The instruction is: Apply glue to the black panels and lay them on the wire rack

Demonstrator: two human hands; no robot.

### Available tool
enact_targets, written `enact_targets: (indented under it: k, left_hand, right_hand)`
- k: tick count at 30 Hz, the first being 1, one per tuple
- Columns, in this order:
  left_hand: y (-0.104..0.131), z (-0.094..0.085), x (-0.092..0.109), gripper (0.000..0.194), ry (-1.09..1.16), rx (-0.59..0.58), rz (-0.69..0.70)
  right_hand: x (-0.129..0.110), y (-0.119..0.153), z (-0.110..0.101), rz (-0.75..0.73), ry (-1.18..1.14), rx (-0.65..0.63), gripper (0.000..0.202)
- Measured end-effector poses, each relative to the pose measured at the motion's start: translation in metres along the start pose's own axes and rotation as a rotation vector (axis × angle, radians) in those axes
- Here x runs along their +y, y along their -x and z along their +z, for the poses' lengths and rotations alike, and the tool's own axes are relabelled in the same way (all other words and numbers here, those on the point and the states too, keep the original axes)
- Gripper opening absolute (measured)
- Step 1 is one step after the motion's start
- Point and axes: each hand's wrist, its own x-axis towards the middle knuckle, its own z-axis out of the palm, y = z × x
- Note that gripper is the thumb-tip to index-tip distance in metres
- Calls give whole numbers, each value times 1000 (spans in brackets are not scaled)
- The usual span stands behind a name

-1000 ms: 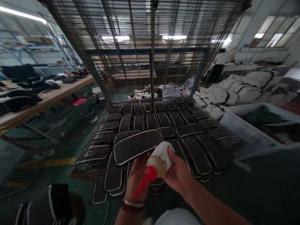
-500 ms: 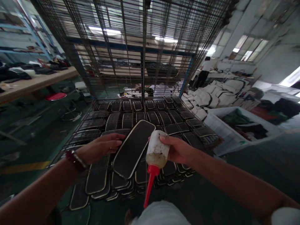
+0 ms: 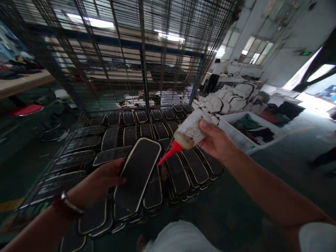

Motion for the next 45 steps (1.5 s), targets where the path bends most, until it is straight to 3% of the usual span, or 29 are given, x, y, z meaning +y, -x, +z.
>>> enact_targets:
  k: [4, 8, 11, 17, 21, 25, 31, 38, 45]
  left_hand:
    - [9, -11, -2, 67, -141, -107, 19]
    - [12, -18, 0, 42, -406, -351, 62]
    - [13, -22, -2, 42, -482, -425, 68]
    - [9, -27, -6, 49, -516, -396, 102]
    - [5, -36, -8, 48, -502, -371, 89]
    - [5, -43, -11, 52, -491, -327, 79]
    - [8, -27, -13, 46, -413, -307, 56]
    - [9, -16, -15, 45, -320, -254, 23]
    - [10, -9, -14, 44, -236, -279, -19]
  right_hand:
    - [-19, -12, -1, -204, 131, 15, 51]
    - [-17, -17, 2, -231, 201, -10, 59]
    - [-16, -18, 3, -260, 258, -31, 60]
    - [-18, -17, 0, -296, 387, -71, 60]
    - [-17, -12, -3, -250, 345, -98, 58]
    - [-9, -8, -5, -217, 274, -18, 58]
    - [10, -3, -5, -198, 121, 175, 53]
    - [22, 1, -5, -173, 63, 283, 56]
    - [28, 7, -2, -154, 67, 327, 56]
